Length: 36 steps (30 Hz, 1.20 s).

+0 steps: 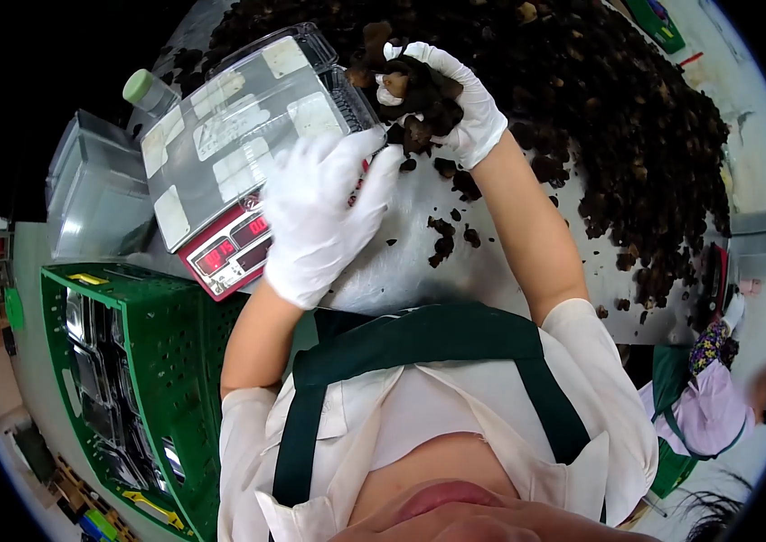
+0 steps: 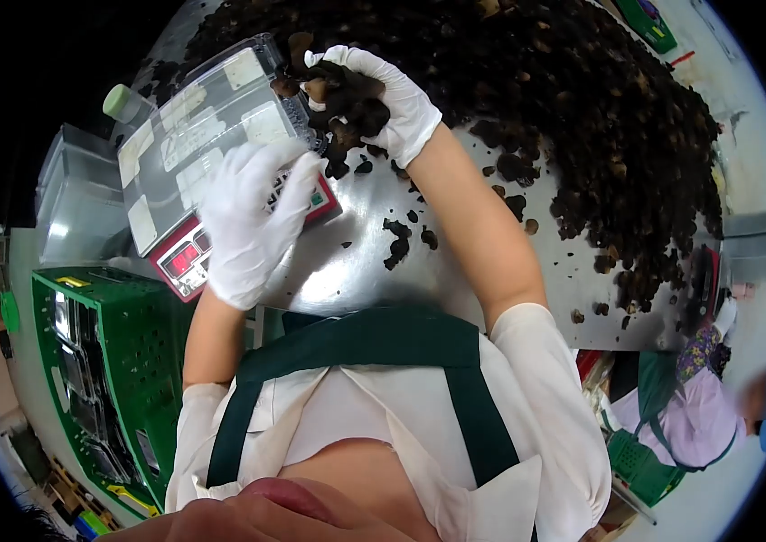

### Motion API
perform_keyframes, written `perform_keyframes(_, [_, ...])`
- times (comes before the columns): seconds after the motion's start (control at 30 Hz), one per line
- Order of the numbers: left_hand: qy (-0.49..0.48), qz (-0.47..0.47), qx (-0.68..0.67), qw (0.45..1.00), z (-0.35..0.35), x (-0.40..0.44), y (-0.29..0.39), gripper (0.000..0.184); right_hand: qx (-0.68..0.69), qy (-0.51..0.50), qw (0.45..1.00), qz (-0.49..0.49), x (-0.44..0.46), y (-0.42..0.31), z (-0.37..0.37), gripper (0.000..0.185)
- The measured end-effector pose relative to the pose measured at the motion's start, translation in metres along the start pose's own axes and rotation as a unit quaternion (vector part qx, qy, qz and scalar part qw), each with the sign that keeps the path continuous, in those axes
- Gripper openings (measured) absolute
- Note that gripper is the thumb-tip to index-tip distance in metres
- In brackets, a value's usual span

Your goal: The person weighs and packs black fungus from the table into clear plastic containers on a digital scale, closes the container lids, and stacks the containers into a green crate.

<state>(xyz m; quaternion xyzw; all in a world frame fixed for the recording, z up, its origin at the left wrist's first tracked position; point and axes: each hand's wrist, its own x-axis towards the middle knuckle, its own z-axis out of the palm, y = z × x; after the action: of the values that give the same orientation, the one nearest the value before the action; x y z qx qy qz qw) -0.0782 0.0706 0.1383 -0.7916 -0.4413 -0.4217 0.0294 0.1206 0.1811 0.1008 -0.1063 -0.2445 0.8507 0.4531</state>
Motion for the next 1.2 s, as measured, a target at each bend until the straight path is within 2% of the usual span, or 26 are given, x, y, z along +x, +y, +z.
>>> perform_keyframes(0.03, [0.039,0.023,-0.005,0.999,0.013,0.005,0.0,0.022,-0.009,0.009,1.0,-0.003,-0.002,0.003,0.01,0.029])
perform_keyframes(0.07, [0.033,0.022,-0.013,0.999,0.019,0.008,0.001,0.023,-0.018,0.019,1.0,-0.007,-0.003,0.005,0.015,0.028])
perform_keyframes(0.13, [-0.017,-0.028,-0.018,0.999,0.02,0.009,0.007,0.014,-0.025,0.003,1.0,-0.015,-0.006,0.007,0.015,0.024])
perform_keyframes(0.17, [-0.016,-0.026,-0.019,0.999,0.021,0.009,0.008,0.014,-0.044,0.038,0.998,-0.028,-0.008,0.008,0.019,0.023])
perform_keyframes(0.23, [-0.025,-0.095,-0.093,0.991,0.026,0.008,0.009,0.014,-0.064,0.096,0.992,-0.056,-0.01,0.011,0.02,0.022])
perform_keyframes(0.27, [-0.026,-0.092,-0.094,0.991,0.026,0.008,0.009,0.014,-0.064,0.097,0.992,-0.059,-0.01,0.013,0.019,0.022])
perform_keyframes(0.33, [-0.054,-0.153,-0.162,0.973,0.026,0.007,0.009,0.016,-0.041,0.082,0.994,-0.063,-0.009,0.015,0.017,0.023])
perform_keyframes(0.37, [-0.055,-0.152,-0.162,0.973,0.028,0.005,0.009,0.016,-0.028,0.04,0.998,-0.04,-0.009,0.013,0.016,0.025])
perform_keyframes(0.4, [-0.041,-0.156,-0.173,0.972,0.03,0.003,0.008,0.016,-0.027,0.04,0.998,-0.041,-0.009,0.014,0.016,0.025])
perform_keyframes(0.47, [-0.029,-0.159,-0.183,0.97,0.029,0.001,0.008,0.016,-0.045,0.102,0.992,-0.067,-0.01,0.017,0.018,0.026])
perform_keyframes(0.57, [-0.052,-0.183,-0.202,0.961,0.027,0.0,0.008,0.018,-0.061,0.108,0.99,-0.071,-0.01,0.018,0.016,0.027])
perform_keyframes(0.63, [-0.018,-0.114,-0.243,0.963,0.031,-0.002,0.003,0.008,-0.048,0.099,0.992,-0.056,-0.011,0.014,0.014,0.026])
perform_keyframes(0.67, [-0.019,-0.113,-0.243,0.963,0.029,-0.001,0.005,0.008,-0.036,0.09,0.994,-0.04,-0.012,0.012,0.014,0.026])
perform_keyframes(0.73, [-0.059,-0.188,-0.298,0.934,0.024,0.001,0.011,0.008,-0.043,0.102,0.993,-0.052,-0.014,0.013,0.017,0.025])
perform_keyframes(0.87, [-0.085,-0.246,-0.289,0.921,0.018,0.008,0.018,0.021,-0.048,0.099,0.991,-0.078,-0.013,0.015,0.017,0.024])
perform_keyframes(0.93, [-0.15,-0.352,-0.281,0.88,0.011,0.016,0.025,0.022,-0.044,0.107,0.991,-0.072,-0.017,0.015,0.025,0.024])
perform_keyframes(0.97, [-0.15,-0.352,-0.281,0.88,0.013,0.014,0.023,0.022,-0.065,0.107,0.99,-0.069,-0.018,0.015,0.028,0.024])
perform_keyframes(1.03, [-0.088,-0.243,-0.285,0.923,0.017,0.006,0.016,0.017,-0.086,0.108,0.988,-0.067,-0.018,0.014,0.029,0.025])
perform_keyframes(1.07, [-0.088,-0.243,-0.285,0.923,0.017,0.004,0.013,0.017,-0.107,0.112,0.985,-0.072,-0.016,0.013,0.029,0.026])
perform_keyframes(1.13, [-0.063,-0.141,-0.155,0.976,0.016,0.001,0.008,0.015,-0.129,0.115,0.982,-0.077,-0.016,0.012,0.031,0.027])
perform_keyframes(1.17, [-0.062,-0.142,-0.155,0.976,0.017,0.001,0.007,0.015,-0.14,0.134,0.979,-0.069,-0.017,0.011,0.037,0.027])
perform_keyframes(1.2, [-0.01,-0.137,-0.164,0.977,0.018,0.001,0.006,0.018,-0.15,0.152,0.975,-0.061,-0.018,0.012,0.042,0.027])
